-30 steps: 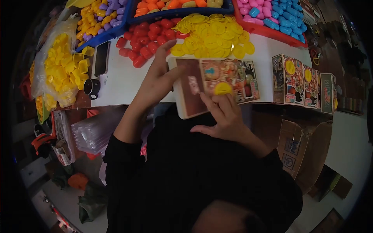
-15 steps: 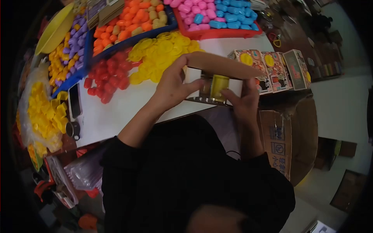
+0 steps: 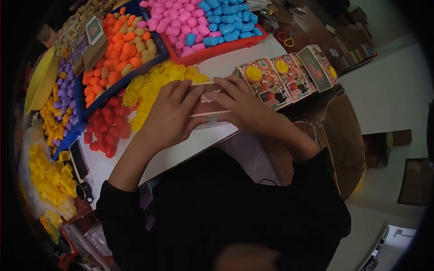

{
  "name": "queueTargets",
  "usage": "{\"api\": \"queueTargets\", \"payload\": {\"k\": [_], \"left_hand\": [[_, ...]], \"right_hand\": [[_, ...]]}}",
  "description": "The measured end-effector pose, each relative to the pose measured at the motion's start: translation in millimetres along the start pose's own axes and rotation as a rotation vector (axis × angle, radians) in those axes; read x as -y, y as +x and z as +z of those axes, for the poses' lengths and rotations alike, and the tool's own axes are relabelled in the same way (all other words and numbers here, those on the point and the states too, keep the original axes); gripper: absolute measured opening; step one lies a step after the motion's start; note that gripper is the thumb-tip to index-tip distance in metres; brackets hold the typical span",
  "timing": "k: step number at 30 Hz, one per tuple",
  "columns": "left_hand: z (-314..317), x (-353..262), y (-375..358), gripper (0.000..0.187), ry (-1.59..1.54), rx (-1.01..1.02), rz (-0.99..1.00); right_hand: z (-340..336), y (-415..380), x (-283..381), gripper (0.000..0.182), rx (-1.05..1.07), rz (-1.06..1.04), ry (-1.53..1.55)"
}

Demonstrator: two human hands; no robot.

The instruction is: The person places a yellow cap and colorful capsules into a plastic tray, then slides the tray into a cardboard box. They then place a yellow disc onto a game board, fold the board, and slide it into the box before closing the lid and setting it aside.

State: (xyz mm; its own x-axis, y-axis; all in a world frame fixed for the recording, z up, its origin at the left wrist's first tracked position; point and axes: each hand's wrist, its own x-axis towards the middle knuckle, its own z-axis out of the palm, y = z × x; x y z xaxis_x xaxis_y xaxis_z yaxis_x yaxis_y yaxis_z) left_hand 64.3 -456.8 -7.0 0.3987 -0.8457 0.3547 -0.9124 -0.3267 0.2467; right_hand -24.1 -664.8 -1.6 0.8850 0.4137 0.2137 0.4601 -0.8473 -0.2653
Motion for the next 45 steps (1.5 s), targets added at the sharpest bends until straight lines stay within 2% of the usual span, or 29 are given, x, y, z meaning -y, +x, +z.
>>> {"api": "queueTargets", "payload": {"k": [2, 6, 9, 11, 14, 17, 19, 20, 21, 22, 23, 24, 25, 26, 27, 28, 30, 31, 33, 34, 36, 37, 38, 39, 41, 42, 43, 44, 45], "left_hand": [[-0.1, -0.1, 0.5, 0.059, -0.038, 0.032, -0.006], [12.0, -6.1, 0.3, 0.059, 0.029, 0.012, -0.031], [16.8, -11.3, -9.4, 0.051, 0.071, -0.125, -0.005], [28.5, -1.6, -28.0, 0.042, 0.007, -0.311, 0.159], [50.0, -8.3, -44.9, 0.036, -0.053, -0.44, 0.124], [30.5, -15.1, -53.3, 0.035, -0.106, -0.393, 0.124], [10.3, -9.3, -99.2, 0.041, -0.022, -0.573, -0.073], [1.8, 0.4, -133.4, 0.051, 0.077, -0.714, -0.237], [-6.0, 10.1, -166.7, 0.047, 0.142, -0.856, -0.466], [-18.2, 17.3, -207.5, 0.044, 0.279, -0.902, -0.718], [-27.5, 28.9, -268.9, 0.045, 0.698, -0.72, -0.918], [-30.7, 35.2, -343.8, 0.046, 0.802, -0.584, -0.952], [-27.1, 32.9, -411.0, 0.048, 0.902, -0.447, -0.981], [-19.1, 16.7, -465.0, 0.049, 1.022, -0.358, -0.997], [-12.4, 4.2, -494.6, 0.049, 1.143, -0.267, -1.015], [-12.9, -6.1, -484.0, 0.049, 1.141, -0.261, -1.022], [-29.4, -40.6, -450.5, 0.046, 0.846, -0.187, -1.054], [-41.1, -49.0, -453.2, 0.046, 0.852, -0.178, -1.068], [-60.9, -61.4, -463.4, 0.039, 1.228, -0.103, -1.269], [-65.5, -64.4, -484.8, 0.039, 1.239, -0.093, -1.284], [-76.7, -66.0, -551.3, 0.027, 0.489, -0.226, -1.548], [-78.6, -65.5, -575.5, 0.021, 0.339, -0.275, -1.555], [-79.8, -71.4, -589.5, 0.016, 0.198, -0.323, -1.566], [-83.6, -79.0, -588.6, 0.017, 0.137, -0.349, -1.545], [-88.7, -82.0, -601.9, 0.027, -0.011, -0.441, -1.583], [-95.7, -87.4, -586.7, 0.027, -0.113, -0.465, -1.535], [-96.5, -92.2, -575.1, 0.024, -0.249, -0.557, -1.614], [-95.6, -93.8, -590.7, 0.022, -0.231, -0.539, -1.612], [-101.5, -97.7, -586.6, 0.023, -0.213, -0.533, -1.66]], "right_hand": [[1.7, -0.2, -3.0, 0.059, 0.047, -0.047, -0.012], [7.4, -4.3, 0.2, 0.071, 0.014, 0.017, -0.07], [11.2, -6.7, 4.5, 0.081, -0.004, 0.074, -0.184], [10.9, -4.9, 4.0, 0.084, -0.012, 0.086, -0.251], [4.6, 4.3, 5.1, 0.081, 0.005, 0.097, -0.153], [-17.7, 5.6, 0.4, 0.083, 0.082, 0.052, -0.137], [-38.7, -13.3, -17.9, 0.083, -0.261, 0.035, -0.071], [-49.0, -30.3, -32.9, 0.082, -0.4, 0.122, -0.16], [-57.1, -52.9, -49.9, 0.08, -0.539, 0.217, -0.243], [-57.1, -71.9, -73.0, 0.078, -0.678, 0.228, -0.328], [-53.1, -90.1, -99.2, 0.076, -0.818, 0.239, -0.419], [-48.7, -109.8, -120.8, 0.076, -0.813, 0.249, -0.421], [-43.0, -129.5, -141.0, 0.076, -0.818, 0.293, -0.567], [-35.5, -148.1, -156.3, 0.076, -0.818, 0.335, -0.712], [-26.0, -163.7, -168.2, 0.076, -0.811, 0.336, -0.714], [-15.4, -176.0, -179.9, 0.074, -0.766, 0.364, -0.717], [4.7, -189.6, -194.3, 0.073, -0.709, 0.378, -0.702], [15.2, -194.3, -197.1, 0.071, -0.708, 0.381, -0.679], [21.3, -205.9, -195.4, 0.07, -0.704, 0.378, -0.643], [19.1, -212.0, -192.1, 0.067, -0.662, 0.474, -0.642], [17.1, -210.2, -174.0, 0.061, -0.646, 0.579, -0.743], [12.8, -202.7, -160.7, 0.058, -0.673, 0.588, -0.842], [12.2, -193.6, -154.0, 0.056, -0.809, 0.601, -0.812], [14.1, -183.7, -147.5, 0.054, -0.939, 0.623, -0.763], [13.6, -151.3, -129.3, 0.053, -1.075, 0.487, -0.594], [10.5, -131.6, -113.1, 0.053, -1.007, 0.453, -0.633], [8.0, -113.8, -99.0, 0.053, -0.948, 0.406, -0.672], [9.5, -98.6, -91.6, 0.053, -0.962, 0.374, -0.593], [10.2, -87.2, -87.7, 0.052, -0.961, 0.215, -0.541]]}}
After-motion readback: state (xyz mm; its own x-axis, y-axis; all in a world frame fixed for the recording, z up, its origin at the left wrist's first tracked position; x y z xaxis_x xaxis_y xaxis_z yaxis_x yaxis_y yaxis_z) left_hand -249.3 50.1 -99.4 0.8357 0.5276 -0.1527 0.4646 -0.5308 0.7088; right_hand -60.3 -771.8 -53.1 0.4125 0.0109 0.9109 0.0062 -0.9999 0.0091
